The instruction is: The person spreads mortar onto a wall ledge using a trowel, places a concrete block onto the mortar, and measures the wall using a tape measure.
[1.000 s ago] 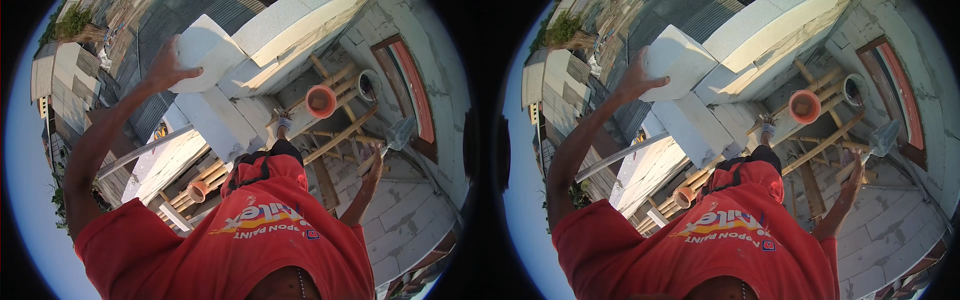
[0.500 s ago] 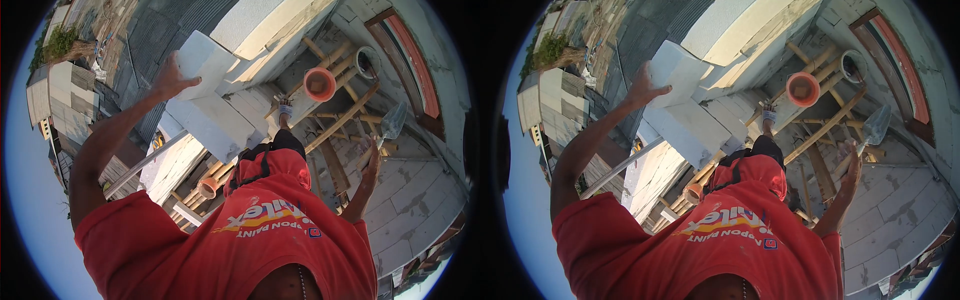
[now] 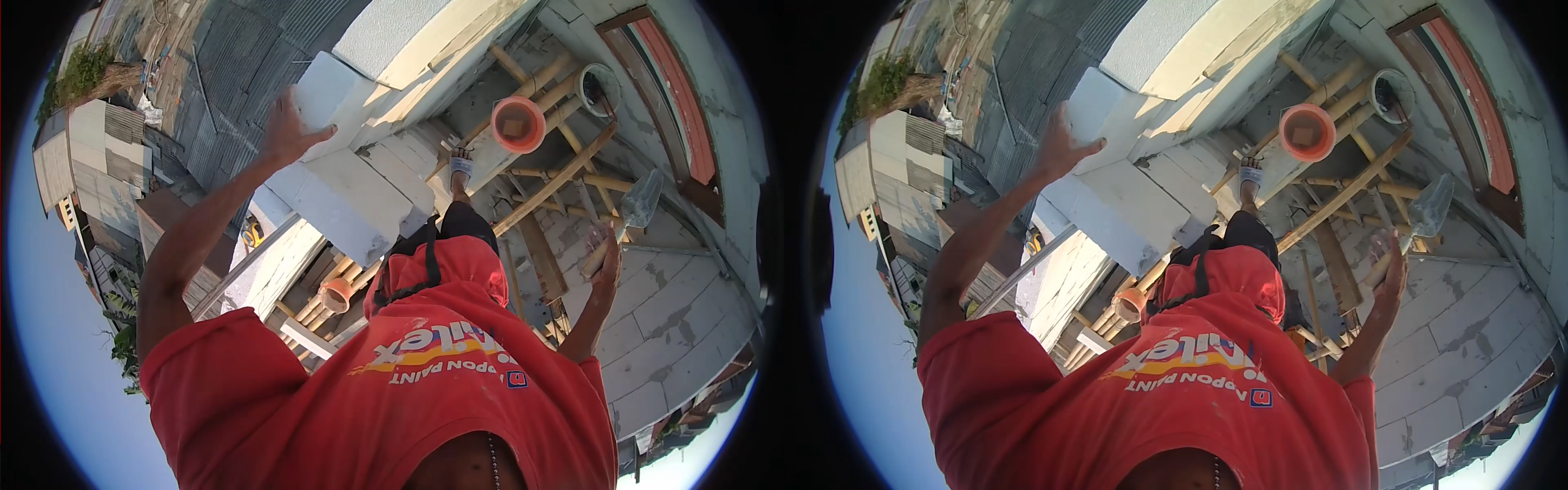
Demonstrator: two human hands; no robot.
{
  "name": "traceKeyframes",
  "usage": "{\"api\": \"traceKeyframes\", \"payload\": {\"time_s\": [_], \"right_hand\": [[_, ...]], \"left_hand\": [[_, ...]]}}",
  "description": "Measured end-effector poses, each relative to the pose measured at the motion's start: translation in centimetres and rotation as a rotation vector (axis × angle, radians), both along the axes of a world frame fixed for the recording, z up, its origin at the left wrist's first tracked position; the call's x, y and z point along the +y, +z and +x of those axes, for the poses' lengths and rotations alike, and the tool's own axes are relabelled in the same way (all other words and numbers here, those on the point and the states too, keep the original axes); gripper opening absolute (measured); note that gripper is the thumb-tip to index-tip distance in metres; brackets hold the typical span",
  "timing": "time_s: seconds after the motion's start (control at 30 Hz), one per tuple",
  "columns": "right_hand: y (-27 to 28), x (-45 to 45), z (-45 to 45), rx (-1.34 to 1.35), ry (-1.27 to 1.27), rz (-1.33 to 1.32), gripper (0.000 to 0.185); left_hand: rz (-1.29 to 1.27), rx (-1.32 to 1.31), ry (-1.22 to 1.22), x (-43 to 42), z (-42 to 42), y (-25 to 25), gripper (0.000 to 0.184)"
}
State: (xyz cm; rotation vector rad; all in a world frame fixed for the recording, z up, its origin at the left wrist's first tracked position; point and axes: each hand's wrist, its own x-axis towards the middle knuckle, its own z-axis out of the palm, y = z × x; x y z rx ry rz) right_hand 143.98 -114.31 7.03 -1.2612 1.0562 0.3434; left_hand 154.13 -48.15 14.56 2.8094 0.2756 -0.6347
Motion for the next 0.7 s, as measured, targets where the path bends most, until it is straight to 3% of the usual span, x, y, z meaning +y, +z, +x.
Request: {"api": "traceKeyframes", "payload": {"time_s": [0.27,0.37,0.7], "right_hand": [[0.0,3.3,2.8,0.045,0.1,0.013,0.068],[-1.0,2.8,3.1,0.042,0.169,0.065,0.082],[-1.2,3.1,3.8,0.071,0.194,0.055,0.075]], "left_hand": [[-0.017,-0.01,-0.029,-1.0,-0.7,-0.6,0.118],[-0.018,-0.032,-0.028,-1.0,-1.2,-0.4,0.117],[0.034,-0.066,-0.029,-0.4,-1.3,-1.0,0.118]]}}
